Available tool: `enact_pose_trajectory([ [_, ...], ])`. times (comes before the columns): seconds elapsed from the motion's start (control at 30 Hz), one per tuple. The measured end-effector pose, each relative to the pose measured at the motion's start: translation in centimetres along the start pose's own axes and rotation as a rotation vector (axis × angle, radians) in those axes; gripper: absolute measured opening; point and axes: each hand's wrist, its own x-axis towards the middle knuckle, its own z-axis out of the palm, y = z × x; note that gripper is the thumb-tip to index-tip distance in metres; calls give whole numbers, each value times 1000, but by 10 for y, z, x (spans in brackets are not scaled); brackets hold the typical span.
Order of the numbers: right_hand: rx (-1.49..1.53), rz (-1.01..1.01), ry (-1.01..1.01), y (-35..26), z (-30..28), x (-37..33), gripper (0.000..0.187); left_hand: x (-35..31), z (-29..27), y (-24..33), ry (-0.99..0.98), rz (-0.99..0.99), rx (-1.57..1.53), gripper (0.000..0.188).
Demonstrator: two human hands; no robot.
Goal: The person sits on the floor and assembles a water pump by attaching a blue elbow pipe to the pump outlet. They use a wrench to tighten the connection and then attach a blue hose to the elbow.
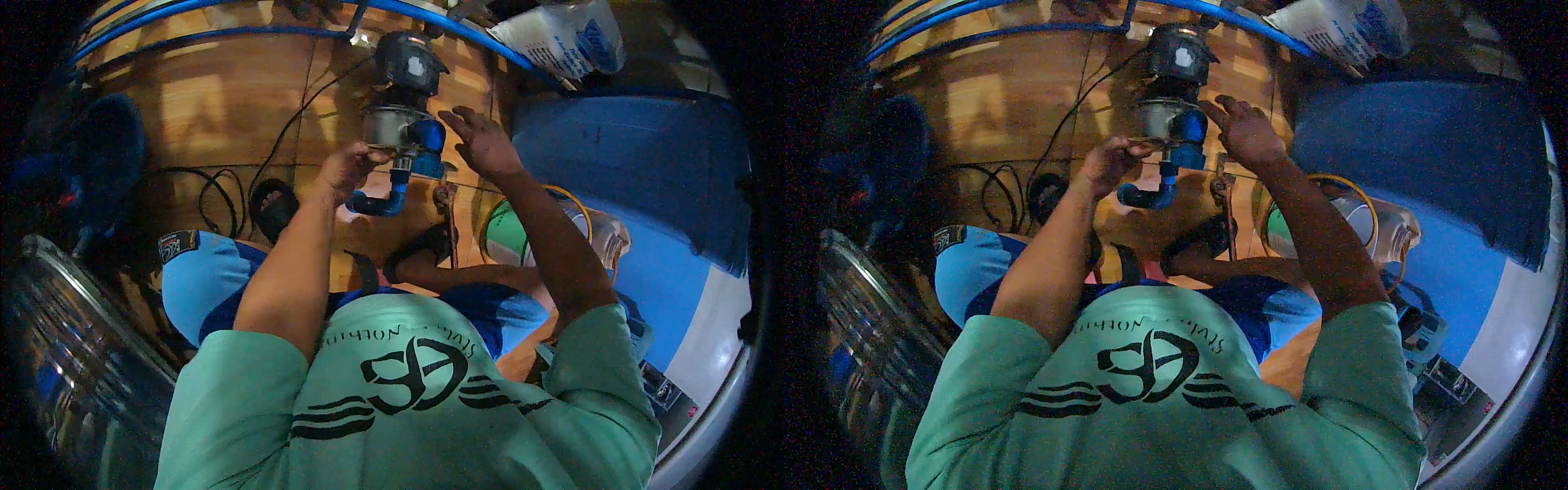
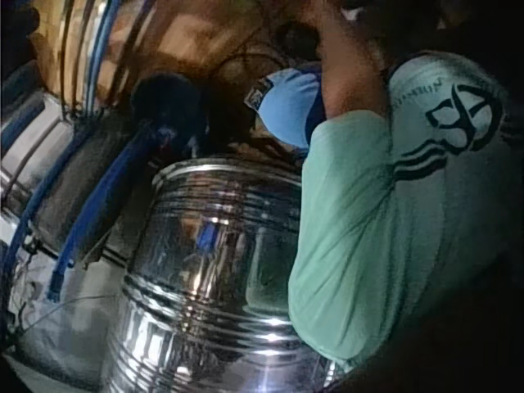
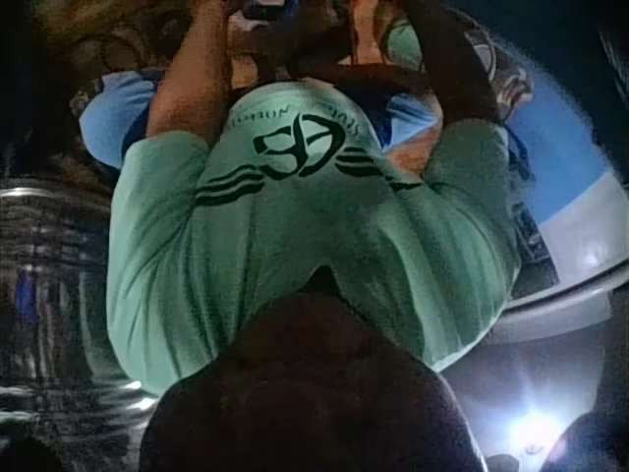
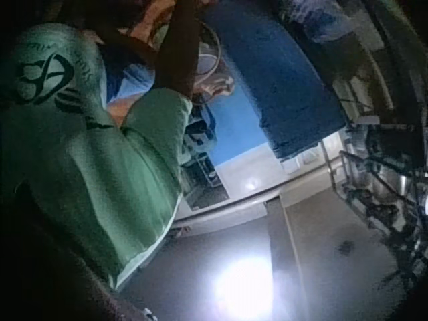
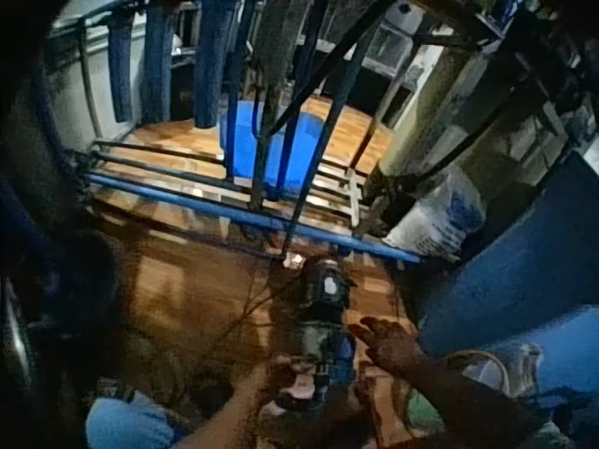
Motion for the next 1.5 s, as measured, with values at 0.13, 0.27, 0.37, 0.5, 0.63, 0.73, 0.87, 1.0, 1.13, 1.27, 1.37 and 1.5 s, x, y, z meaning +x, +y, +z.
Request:
enact_pose_trajectory([
  [0.13,-39,-52,43,2,6,9,71,-13,-41,24,-163,-221,357,24],
  [0.27,-144,-94,-24,-4,3,10,65,-19,-70,100,228,-286,1719,31],
  [0.37,-157,-344,110,-27,-11,47,54,-35,-221,207,1317,-21,1797,45],
  [0.5,-181,-408,113,0,14,19,50,-41,-141,234,1564,413,1094,104],
  [0.63,-196,-431,-110,-10,-7,32,59,-6,-89,146,1075,-69,1539,77],
  [0.73,-229,-600,-15,-3,-5,43,64,11,-73,3,317,-31,1743,44],
  [0.87,-215,-650,-50,0,-4,54,63,-19,-23,-72,2,32,1800,58],
  [1.0,-200,-606,-125,-18,-18,73,45,-10,-28,-76,-71,6,1882,53],
  [1.13,-47,-34,-179,-32,-18,74,65,-9,-22,-73,-72,-54,1890,49],
  [1.27,156,443,-229,-25,-1,86,81,-6,-27,-72,-102,37,1882,45],
  [1.37,517,757,-301,-25,-4,84,82,-6,-21,-72,-88,24,1873,47],
  [1.5,688,896,-443,-21,-13,88,86,-2,-26,-75,-77,11,1907,57],
])
